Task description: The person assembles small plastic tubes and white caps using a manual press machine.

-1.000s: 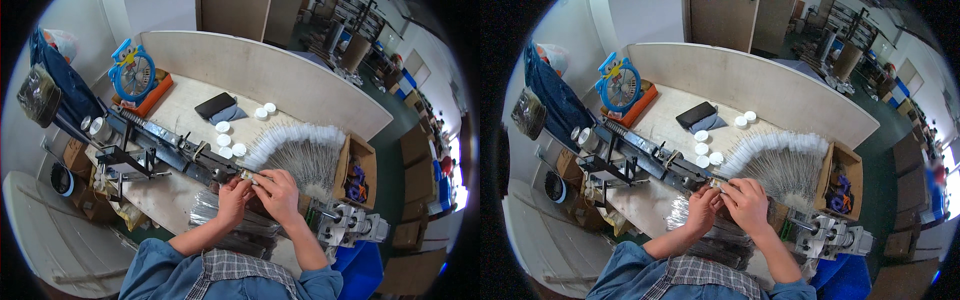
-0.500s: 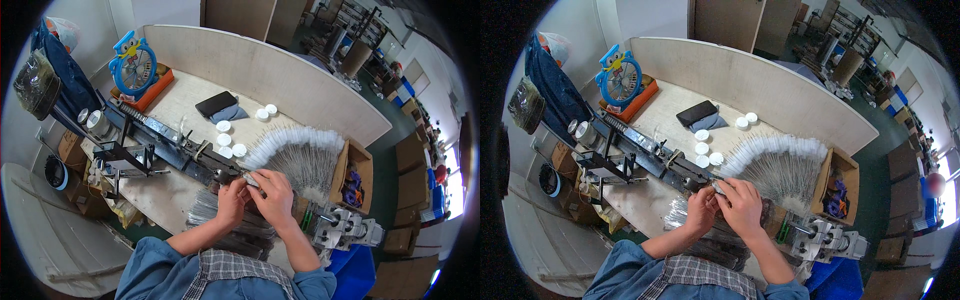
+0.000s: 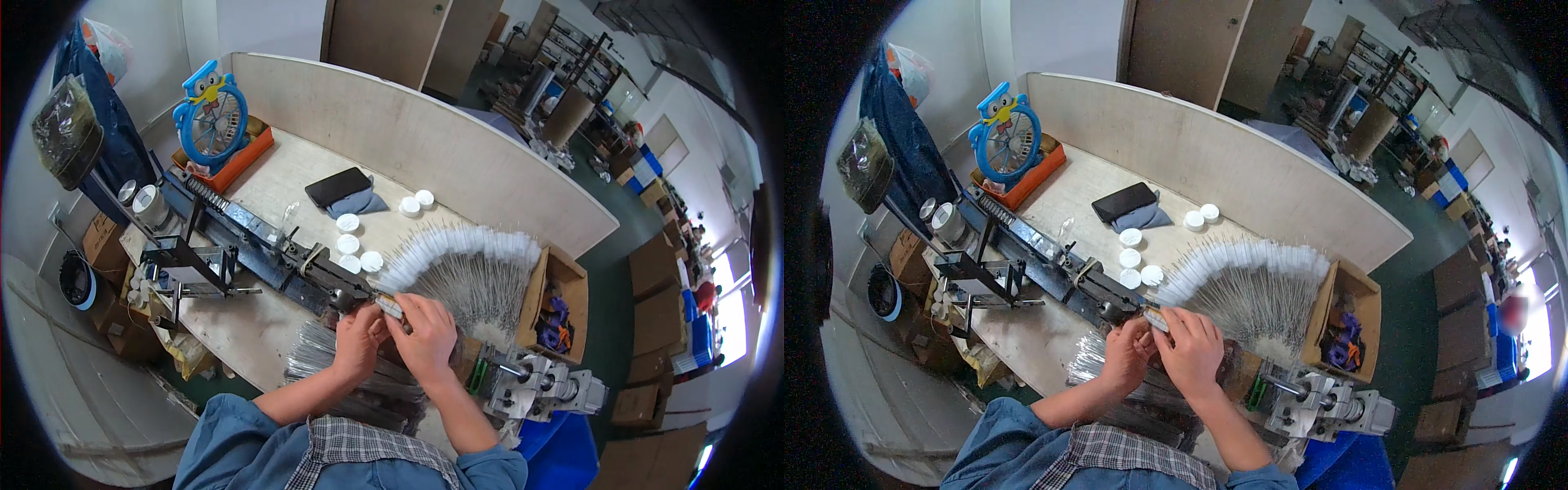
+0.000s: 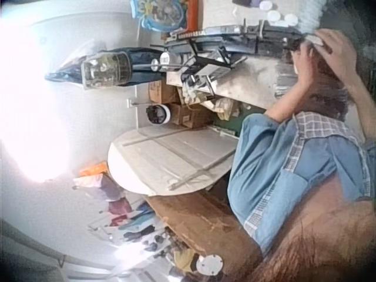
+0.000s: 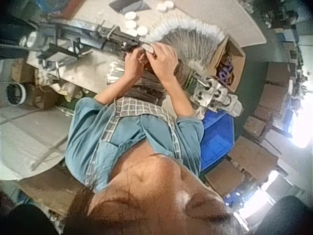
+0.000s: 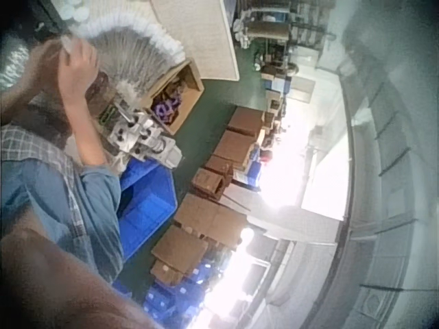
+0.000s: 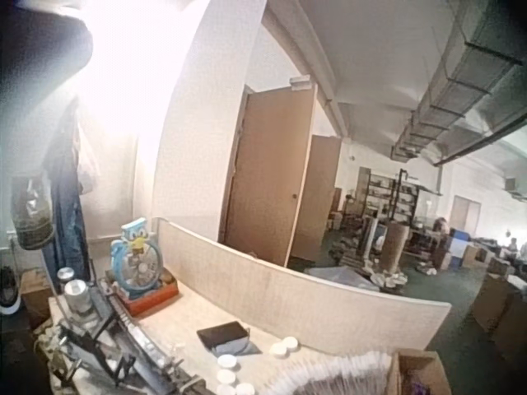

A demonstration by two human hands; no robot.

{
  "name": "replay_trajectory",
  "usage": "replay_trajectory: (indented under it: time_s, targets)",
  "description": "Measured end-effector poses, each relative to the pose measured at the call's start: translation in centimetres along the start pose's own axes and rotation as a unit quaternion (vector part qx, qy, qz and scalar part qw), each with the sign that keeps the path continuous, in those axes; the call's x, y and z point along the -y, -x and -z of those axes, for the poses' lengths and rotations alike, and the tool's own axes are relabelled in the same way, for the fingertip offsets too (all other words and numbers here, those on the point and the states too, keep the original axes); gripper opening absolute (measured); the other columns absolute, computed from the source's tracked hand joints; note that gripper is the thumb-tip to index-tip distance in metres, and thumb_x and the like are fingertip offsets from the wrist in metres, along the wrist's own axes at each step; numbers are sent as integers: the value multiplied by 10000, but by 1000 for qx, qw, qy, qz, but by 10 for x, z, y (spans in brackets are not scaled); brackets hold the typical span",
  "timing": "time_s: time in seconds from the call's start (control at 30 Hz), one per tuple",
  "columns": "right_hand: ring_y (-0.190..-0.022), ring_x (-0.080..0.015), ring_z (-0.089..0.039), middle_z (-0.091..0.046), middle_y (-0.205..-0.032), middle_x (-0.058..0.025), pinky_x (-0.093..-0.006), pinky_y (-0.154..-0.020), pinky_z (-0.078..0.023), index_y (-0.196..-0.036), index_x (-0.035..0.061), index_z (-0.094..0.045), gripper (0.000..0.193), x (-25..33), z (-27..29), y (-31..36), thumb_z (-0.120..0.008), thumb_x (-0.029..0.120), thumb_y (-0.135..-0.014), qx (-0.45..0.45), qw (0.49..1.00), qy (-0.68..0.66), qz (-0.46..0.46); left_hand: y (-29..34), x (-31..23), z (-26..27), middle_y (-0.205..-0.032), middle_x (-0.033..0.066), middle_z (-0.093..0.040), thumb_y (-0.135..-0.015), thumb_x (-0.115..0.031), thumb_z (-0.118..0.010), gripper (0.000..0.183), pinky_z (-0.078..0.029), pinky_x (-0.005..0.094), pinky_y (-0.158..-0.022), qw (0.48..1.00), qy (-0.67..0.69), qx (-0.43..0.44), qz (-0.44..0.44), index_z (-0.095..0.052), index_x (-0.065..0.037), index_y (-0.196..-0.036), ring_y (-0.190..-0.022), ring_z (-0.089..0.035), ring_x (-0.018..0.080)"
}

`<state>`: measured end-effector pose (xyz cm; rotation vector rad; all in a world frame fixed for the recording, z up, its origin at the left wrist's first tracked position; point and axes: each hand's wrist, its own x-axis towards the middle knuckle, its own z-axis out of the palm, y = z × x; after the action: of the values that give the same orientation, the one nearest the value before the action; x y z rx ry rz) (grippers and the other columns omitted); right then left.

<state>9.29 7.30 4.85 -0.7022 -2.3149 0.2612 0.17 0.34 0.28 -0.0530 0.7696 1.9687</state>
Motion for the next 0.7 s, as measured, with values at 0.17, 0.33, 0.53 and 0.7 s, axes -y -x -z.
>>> replay_trajectory:
  time_s: [0.17,0.33,0.53,0.7]
  targets:
    - [-891,-190,-605,-652,-958,10,-334,-776,-461,-966,137,-712,262,-3,9,5,-747,188,-711,-11,1000,9,-7,2,2,-2,-930,36,-622,-869,-65,-600,159,-509,254,-741,999,-33,9,5,-584,-24,-1022,-811,-615,111]
    - [-884,-182,-607,-653,-953,25,-323,-752,-454,-929,177,-731,201,-4,10,2,-736,210,-731,0,1000,22,10,1,0,-1,-973,49,-623,-874,-67,-596,180,-513,257,-759,998,-54,12,-10,-578,-12,-1044,-860,-621,124]
    - [-882,-180,-606,-653,-952,26,-331,-751,-454,-928,172,-730,200,-7,11,0,-737,211,-733,11,1000,20,9,0,-2,-6,-977,48,-623,-880,-69,-594,190,-508,257,-760,1000,-31,7,1,-574,-8,-1059,-850,-617,119]
    - [-886,-177,-604,-654,-956,22,-325,-759,-443,-939,157,-724,227,-7,12,0,-748,214,-721,12,1000,19,14,0,1,-3,-985,41,-628,-886,-86,-592,186,-506,263,-771,998,-55,0,-2,-574,-10,-1055,-856,-622,123]
